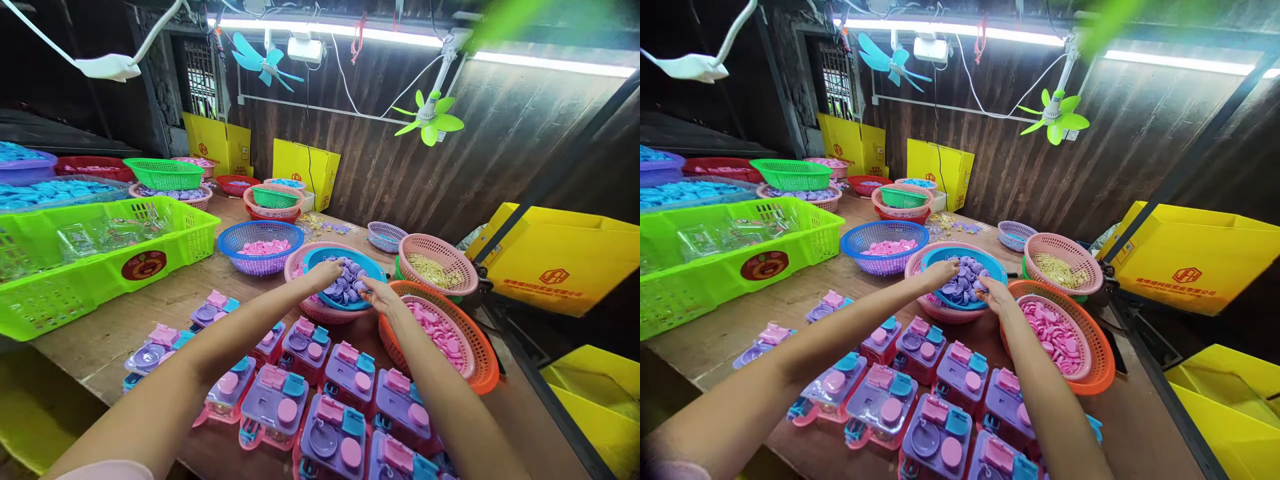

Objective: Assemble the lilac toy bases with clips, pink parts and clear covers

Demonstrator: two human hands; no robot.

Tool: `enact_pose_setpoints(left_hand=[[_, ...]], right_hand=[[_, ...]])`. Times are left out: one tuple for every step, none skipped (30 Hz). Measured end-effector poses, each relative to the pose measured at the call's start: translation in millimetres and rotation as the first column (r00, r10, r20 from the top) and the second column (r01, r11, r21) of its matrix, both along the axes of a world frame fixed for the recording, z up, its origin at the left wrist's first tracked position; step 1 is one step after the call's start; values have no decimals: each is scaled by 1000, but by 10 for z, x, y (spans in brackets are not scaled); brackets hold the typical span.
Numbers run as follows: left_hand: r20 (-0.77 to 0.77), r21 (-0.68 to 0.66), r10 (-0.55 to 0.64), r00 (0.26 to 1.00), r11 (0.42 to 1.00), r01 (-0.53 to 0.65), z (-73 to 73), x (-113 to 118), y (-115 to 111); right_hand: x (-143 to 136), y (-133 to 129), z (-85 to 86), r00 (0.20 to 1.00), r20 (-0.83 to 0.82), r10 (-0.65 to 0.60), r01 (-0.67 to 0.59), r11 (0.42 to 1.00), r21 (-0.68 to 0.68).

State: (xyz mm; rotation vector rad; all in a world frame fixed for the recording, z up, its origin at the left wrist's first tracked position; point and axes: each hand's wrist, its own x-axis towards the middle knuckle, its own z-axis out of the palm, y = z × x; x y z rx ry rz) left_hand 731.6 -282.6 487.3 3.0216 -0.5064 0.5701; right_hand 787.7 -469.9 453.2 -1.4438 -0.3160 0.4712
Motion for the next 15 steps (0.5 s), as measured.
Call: enact_pose_setpoints(left_hand=[[3,21,-13,1000,1000,13,16,-40,-23],[5,31,-20,1000,999,20,34,-84,-39],[7,38,-21,1000,999,21,52,-133,-48],[19,41,-18,1000,999,18,69,-189,-50],[41,31,-11,999,999,10,84,-254,-45],[70,0,-4,998,1000,4,94,-330,-35],[98,-54,2,995,999,4,95,-419,-22],[117,-128,1,993,992,14,86,-522,-8],[121,-215,-8,993,976,34,65,-636,2],[106,-301,-27,994,952,58,30,-761,6],[73,-370,-57,996,926,80,-17,-889,0],[31,-415,-88,996,905,93,-76,-1016,-17],[-14,-433,-118,993,896,100,-143,-1134,-47],[-60,-426,-148,987,898,109,-215,-1236,-89],[-101,-394,-181,978,910,128,-290,-1319,-141]], right_hand=[[-37,-20,8,1000,-8,-2,2,1000,2],[-76,-50,13,1000,-14,-1,1,1000,2],[-118,-92,15,1000,-19,3,-3,1000,0],[-166,-149,13,1000,-22,9,-9,1000,-2],[-221,-221,5,1000,-24,16,-16,1000,-3],[-283,-311,-7,999,-28,19,-19,1000,-2],[-353,-416,-23,999,-24,32,-32,999,-5],[-429,-537,-43,998,-9,54,-54,998,-21],[-509,-668,-67,997,17,80,-79,995,-53],[-592,-806,-96,993,54,103,-97,990,-101],[-676,-945,-130,988,98,118,-101,982,-161],[-760,-1079,-171,982,146,120,-85,971,-223],[-843,-1202,-218,975,191,113,-57,959,-277],[-927,-1312,-271,969,224,99,-23,948,-316],[-1012,-1404,-328,961,258,95,1,938,-347]])
